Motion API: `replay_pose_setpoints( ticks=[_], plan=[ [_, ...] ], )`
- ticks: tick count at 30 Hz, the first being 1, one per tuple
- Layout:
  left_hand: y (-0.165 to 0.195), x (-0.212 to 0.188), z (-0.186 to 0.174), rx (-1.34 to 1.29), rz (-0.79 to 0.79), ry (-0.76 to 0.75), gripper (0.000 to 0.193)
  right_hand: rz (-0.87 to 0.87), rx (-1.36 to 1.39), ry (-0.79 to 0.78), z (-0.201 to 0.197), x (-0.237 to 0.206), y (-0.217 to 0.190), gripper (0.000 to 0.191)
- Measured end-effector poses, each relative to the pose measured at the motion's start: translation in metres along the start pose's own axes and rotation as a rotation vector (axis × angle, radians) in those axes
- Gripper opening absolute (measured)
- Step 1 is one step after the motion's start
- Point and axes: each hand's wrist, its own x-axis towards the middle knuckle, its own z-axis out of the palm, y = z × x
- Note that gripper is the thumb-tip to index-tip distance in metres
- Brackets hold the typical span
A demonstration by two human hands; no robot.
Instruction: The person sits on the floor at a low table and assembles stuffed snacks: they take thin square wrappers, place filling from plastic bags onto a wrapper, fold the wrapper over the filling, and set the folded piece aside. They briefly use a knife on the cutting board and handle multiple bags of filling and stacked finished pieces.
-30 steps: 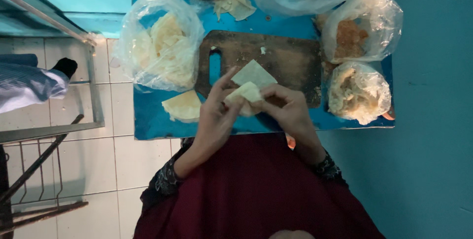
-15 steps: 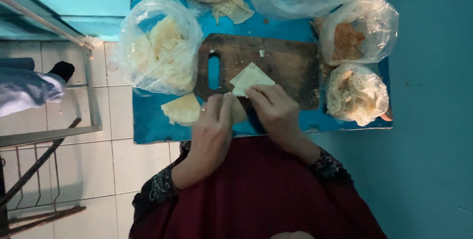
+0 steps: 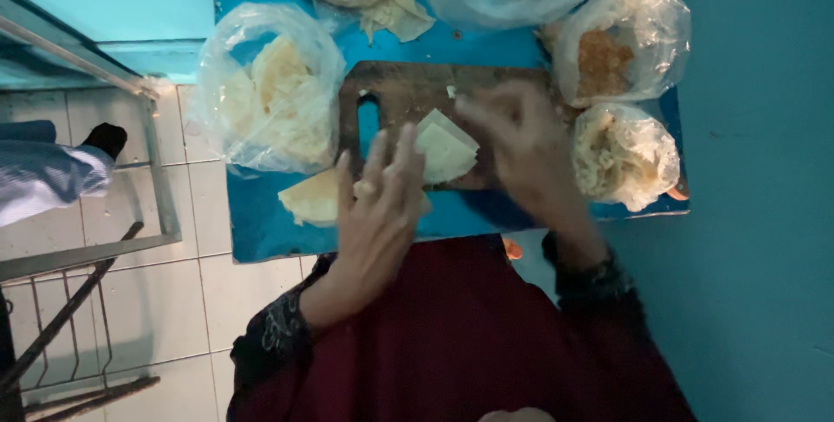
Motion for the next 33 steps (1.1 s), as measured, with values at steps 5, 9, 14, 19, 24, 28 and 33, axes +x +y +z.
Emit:
replay_pose_setpoints(
  ticks=[5,9,14,19,24,28,33],
  plan=[
    [0.008,0.001,0.026,0.005,0.028,-0.054,0.037,-0.053,-0.292,-0.026,0.013,0.021,0.013,0.046],
    [0.008,-0.008,0.035,0.029,0.021,-0.041,0.036,-0.065,-0.282,-0.031,0.025,0.020,0.013,0.042],
    [0.002,-0.014,0.038,-0.025,0.030,-0.028,0.042,0.095,-0.001,-0.084,0.021,0.021,0.020,0.014],
    [0.000,-0.013,0.043,-0.023,0.018,-0.061,0.048,-0.082,-0.021,-0.062,0.025,0.012,0.005,0.042],
    [-0.005,-0.016,0.047,-0.057,0.020,-0.064,0.050,-0.135,-0.300,-0.101,0.035,-0.007,-0.010,0.056],
    [-0.006,-0.016,0.048,-0.086,0.019,-0.058,0.051,-0.177,-0.343,-0.117,0.035,-0.006,-0.001,0.061],
    [-0.004,-0.016,0.047,-0.043,0.047,-0.044,0.050,-0.218,-0.350,-0.207,0.023,0.009,0.016,0.075]
  ],
)
